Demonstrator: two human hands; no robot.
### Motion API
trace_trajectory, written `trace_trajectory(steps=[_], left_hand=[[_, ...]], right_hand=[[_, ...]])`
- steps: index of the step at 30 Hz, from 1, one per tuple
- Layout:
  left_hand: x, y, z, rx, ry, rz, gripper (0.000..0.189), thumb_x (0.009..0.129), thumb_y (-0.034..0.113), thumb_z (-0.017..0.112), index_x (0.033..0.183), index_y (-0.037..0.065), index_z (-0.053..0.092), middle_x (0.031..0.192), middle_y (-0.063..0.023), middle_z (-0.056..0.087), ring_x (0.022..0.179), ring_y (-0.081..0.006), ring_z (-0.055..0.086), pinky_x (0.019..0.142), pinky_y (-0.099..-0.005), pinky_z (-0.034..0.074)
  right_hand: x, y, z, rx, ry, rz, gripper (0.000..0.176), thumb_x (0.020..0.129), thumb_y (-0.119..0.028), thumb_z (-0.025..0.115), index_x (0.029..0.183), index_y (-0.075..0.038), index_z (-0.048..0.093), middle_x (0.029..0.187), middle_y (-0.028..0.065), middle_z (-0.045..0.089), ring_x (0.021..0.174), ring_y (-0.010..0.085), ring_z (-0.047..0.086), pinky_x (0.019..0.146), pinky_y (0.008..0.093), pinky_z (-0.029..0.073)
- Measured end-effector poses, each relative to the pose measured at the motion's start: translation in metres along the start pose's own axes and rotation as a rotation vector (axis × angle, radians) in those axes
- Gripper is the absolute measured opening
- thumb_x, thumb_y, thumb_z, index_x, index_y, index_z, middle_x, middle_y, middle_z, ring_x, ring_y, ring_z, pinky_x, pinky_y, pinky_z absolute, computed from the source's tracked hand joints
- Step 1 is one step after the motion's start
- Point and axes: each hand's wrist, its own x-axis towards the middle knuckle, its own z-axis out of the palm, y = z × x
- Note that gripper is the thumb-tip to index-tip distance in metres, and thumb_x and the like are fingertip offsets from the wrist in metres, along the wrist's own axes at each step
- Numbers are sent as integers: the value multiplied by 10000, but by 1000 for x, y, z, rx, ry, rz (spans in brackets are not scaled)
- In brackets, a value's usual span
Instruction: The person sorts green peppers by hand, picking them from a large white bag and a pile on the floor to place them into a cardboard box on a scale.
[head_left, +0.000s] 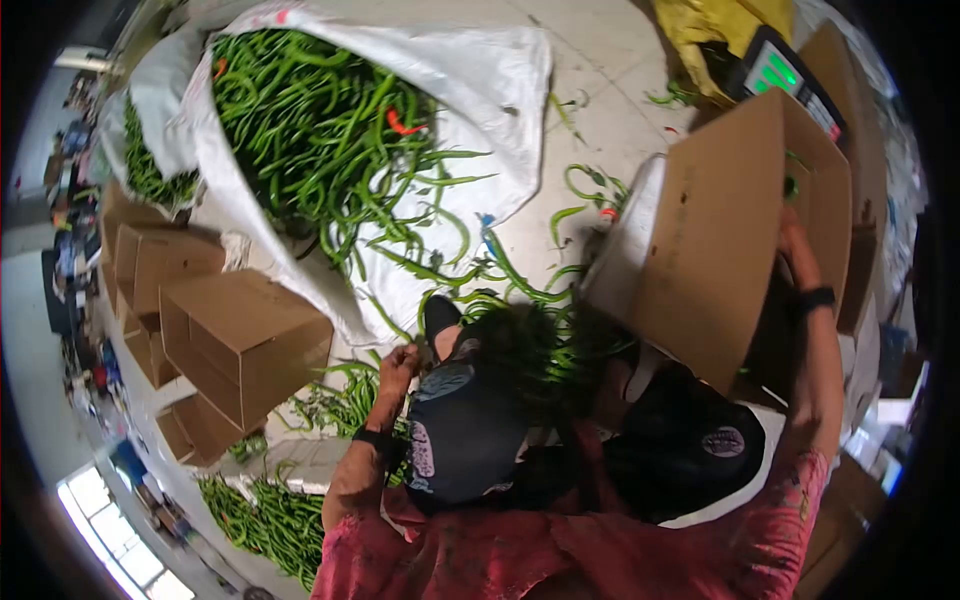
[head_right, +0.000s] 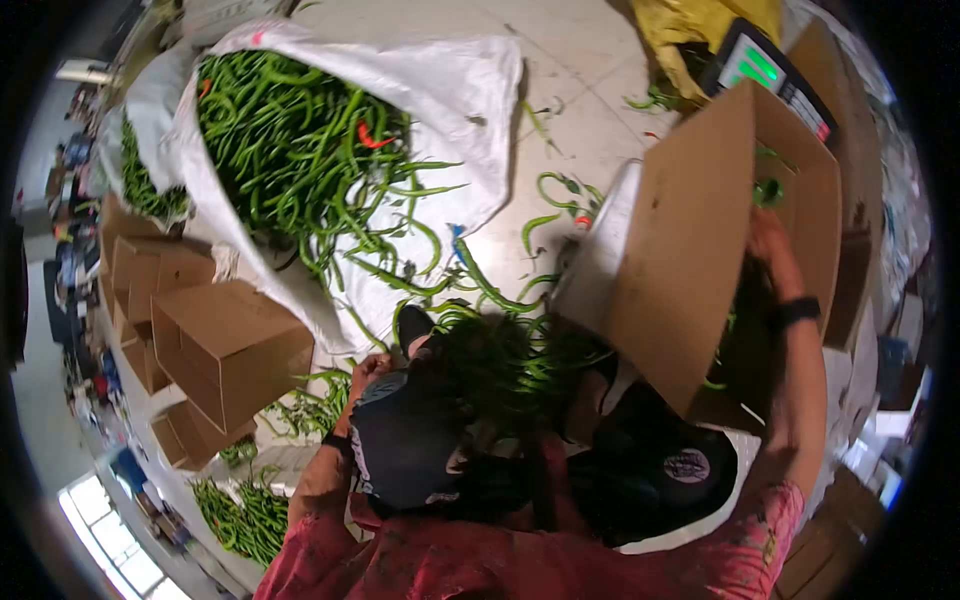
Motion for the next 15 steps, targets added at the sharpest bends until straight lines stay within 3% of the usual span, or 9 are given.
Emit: trace_trajectory(steps=[1, 2, 3, 5, 7, 8, 11, 13, 15], left_hand=[[9, 10, 0, 26, 56, -75, 185, 949, 156, 589, 1025, -8, 629, 813, -5, 612, 693, -102, 557, 626, -265, 466], [18, 18, -3, 188, 83, 68, 196, 949, 175, 589, 997, -11, 631, 779, 2, 594, 660, -102, 544, 619, -265, 461], [30, 24, -4, 235, 104, 121, 254, 954, 248, 579, 958, 5, 653, 741, -6, 596, 661, -88, 513, 622, -260, 440], [67, 25, -9, 468, 219, 334, 261, 943, 223, 586, 1007, -22, 650, 758, -60, 649, 707, -159, 603, 669, -306, 491], [86, 57, 1, 729, 265, 543, 231, 850, 99, 594, 1055, 13, 658, 920, -177, 684, 841, -343, 669, 756, -411, 522], [97, 65, 7, 801, 290, 687, 299, 796, 55, 600, 1089, 26, 653, 986, -181, 655, 919, -368, 626, 827, -435, 499], [129, 76, 27, 1230, 295, 735, 524, 705, 39, 637, 1221, 115, 586, 1260, -133, 521, 1188, -347, 459, 948, -484, 402], [139, 79, 34, 1314, 276, 823, 486, 733, 45, 619, 1210, 127, 580, 1296, -132, 489, 1242, -340, 428, 970, -500, 373], [137, 85, 38, 1360, 270, 835, 446, 761, 43, 594, 1197, 131, 585, 1327, -131, 469, 1285, -346, 395, 985, -491, 355]], right_hand=[[-38, -49, 16, 268, 133, 168, 423, 944, -314, 544, 1226, -4, 600, 1179, 224, 648, 1087, 365, 617, 896, 415, 493], [-66, -115, 24, 530, 270, 347, 425, 951, -298, 544, 1235, 15, 588, 1175, 220, 655, 1092, 348, 622, 916, 408, 485], [-60, -117, 12, 526, 258, 352, 425, 951, -298, 544, 1235, 15, 588, 1175, 220, 655, 1092, 348, 622, 916, 408, 485], [-42, -106, -14, -714, -231, 70, 452, 962, -285, 550, 1292, 25, 547, 1265, 211, 609, 1158, 292, 595, 979, 381, 454], [-78, -196, 19, -566, 66, -111, 349, 950, -205, 546, 1204, 32, 576, 1172, 183, 643, 1059, 276, 614, 884, 374, 475], [-95, -242, 28, -540, 82, -97, 366, 952, -205, 538, 1228, 33, 565, 1192, 188, 635, 1088, 281, 606, 928, 366, 457], [-154, -383, 71, -499, 128, 14, 373, 948, -208, 531, 1238, 24, 568, 1277, 174, 599, 1206, 275, 552, 1025, 363, 402], [-184, -419, 85, -365, 89, 25, 393, 947, -218, 537, 1264, 13, 565, 1352, 155, 542, 1310, 263, 459, 1111, 362, 304], [-207, -448, 104, -301, 248, -17, 372, 935, -181, 527, 1255, 2, 575, 1380, 145, 523, 1346, 275, 424, 1127, 396, 280]])
